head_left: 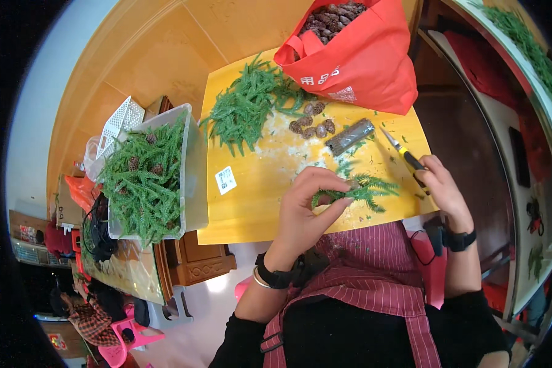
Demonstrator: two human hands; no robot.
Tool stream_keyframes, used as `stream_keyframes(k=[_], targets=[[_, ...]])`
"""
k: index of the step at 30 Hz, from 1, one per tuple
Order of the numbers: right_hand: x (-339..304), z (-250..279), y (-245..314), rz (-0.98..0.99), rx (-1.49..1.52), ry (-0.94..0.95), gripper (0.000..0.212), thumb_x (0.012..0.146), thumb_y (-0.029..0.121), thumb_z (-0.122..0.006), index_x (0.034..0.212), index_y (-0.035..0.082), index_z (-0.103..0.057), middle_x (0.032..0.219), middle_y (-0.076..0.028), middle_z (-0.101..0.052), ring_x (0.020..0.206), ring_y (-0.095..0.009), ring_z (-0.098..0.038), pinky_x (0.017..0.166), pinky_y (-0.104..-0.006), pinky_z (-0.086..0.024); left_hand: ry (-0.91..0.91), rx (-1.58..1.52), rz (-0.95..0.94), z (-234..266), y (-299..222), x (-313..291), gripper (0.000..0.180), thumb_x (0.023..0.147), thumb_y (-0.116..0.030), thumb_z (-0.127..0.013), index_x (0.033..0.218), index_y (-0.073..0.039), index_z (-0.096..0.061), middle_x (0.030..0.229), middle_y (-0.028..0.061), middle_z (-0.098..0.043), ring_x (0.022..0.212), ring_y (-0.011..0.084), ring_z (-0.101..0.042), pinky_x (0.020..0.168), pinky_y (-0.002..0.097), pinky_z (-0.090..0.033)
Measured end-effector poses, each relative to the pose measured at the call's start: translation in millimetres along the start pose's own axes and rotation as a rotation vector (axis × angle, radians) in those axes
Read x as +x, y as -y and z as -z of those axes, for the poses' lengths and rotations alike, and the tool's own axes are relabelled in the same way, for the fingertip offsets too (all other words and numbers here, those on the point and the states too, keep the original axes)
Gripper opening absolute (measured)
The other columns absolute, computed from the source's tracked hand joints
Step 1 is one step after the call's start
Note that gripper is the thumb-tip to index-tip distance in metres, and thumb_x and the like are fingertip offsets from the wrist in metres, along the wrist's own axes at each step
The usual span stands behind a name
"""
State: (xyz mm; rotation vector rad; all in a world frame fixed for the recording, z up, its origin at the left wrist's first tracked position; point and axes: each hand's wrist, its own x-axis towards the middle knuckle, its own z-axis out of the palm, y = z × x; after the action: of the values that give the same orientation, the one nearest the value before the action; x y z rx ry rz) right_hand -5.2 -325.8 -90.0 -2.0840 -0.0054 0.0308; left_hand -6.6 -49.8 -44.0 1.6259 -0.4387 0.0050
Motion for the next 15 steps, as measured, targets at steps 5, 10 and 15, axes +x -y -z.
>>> stream_keyframes(k=[5, 10, 15], targets=[[-33.6, 20.6, 64.1, 0.055, 0.646, 0.142, 0.028, 0.078, 0.028, -0.054, 0.077, 0.0, -0.048, 0.066, -0.002, -0.047, 0.074, -0.018, -0.054, 0.067, -0.026, -0.04, -0.052, 0.129, -0.112, 6.0, 2.0, 3.5, 0.021, 0.068, 0.006, -0.068, 0.084, -0.006, -0.061, 0.097, 0.0045, -0.052, 0.088, 0.0108, -0.053, 0.061, 0.0176, -0.043], [-49.1, 27.6, 87.1, 0.134, 0.448, 0.44, 0.03, 0.073, 0.028, -0.063, 0.076, -0.002, -0.06, 0.07, -0.009, -0.06, 0.072, -0.021, -0.06, 0.069, -0.0286, -0.045, -0.196, 0.183, -0.189, 10.0, -0.7, 1.5, 0.022, 0.067, 0.006, -0.069, 0.084, -0.006, -0.06, 0.094, 0.0045, -0.052, 0.084, 0.0099, -0.053, 0.056, 0.0165, -0.04], [-51.1, 22.6, 101.6, 0.144, 0.011, 0.365, 0.026, 0.068, 0.019, -0.064, 0.082, -0.003, -0.062, 0.071, -0.013, -0.06, 0.077, -0.026, -0.059, 0.082, -0.0342, -0.044, -0.243, 0.193, -0.208, 14.6, -2.2, -0.6, 0.022, 0.067, 0.007, -0.069, 0.083, -0.005, -0.06, 0.092, 0.005, -0.051, 0.085, 0.0116, -0.055, 0.057, 0.0176, -0.043]])
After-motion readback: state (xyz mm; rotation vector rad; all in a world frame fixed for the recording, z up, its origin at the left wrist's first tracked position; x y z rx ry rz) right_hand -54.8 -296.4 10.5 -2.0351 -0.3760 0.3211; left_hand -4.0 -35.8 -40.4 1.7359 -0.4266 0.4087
